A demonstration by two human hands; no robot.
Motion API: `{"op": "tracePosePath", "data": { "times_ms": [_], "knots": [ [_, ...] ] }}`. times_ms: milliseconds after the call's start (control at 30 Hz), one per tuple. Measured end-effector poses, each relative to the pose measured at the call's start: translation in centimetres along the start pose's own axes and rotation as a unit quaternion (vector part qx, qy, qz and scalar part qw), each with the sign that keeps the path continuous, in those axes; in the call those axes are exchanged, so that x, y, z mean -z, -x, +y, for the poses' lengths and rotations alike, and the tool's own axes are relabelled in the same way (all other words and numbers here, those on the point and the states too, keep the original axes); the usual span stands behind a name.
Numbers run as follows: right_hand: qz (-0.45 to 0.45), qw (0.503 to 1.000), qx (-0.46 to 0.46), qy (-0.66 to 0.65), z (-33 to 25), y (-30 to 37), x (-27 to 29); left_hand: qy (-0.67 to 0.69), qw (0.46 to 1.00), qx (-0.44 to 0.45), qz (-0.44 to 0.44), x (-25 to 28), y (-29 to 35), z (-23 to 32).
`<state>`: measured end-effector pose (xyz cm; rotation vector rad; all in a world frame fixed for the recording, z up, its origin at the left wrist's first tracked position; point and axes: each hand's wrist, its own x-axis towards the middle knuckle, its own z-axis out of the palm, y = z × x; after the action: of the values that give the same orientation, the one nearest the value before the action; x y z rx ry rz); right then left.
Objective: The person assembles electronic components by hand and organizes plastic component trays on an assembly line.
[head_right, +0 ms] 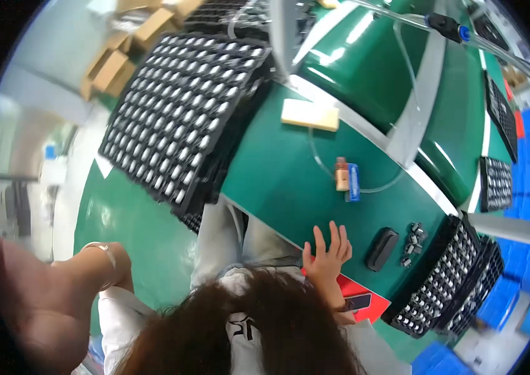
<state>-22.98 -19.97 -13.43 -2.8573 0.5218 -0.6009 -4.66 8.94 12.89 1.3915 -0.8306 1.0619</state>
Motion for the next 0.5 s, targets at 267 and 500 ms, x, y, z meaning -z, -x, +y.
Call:
{"op": "tracePosePath", "data": {
  "times_ms": [267, 500],
  "knots": [
    [-0.113, 0.991, -0.038, 0.067, 0.6, 1.5, -2.2, 0.097, 0.990, 0.104, 0.004, -6.6, -1.7, -9.2],
    [-0.109, 0.990, -0.071, 0.047, -0.1, 0.6, -1.7, 0.211, 0.973, 0.088, 0.033, -8.0, -1.2, -9.6]
  ]
}}
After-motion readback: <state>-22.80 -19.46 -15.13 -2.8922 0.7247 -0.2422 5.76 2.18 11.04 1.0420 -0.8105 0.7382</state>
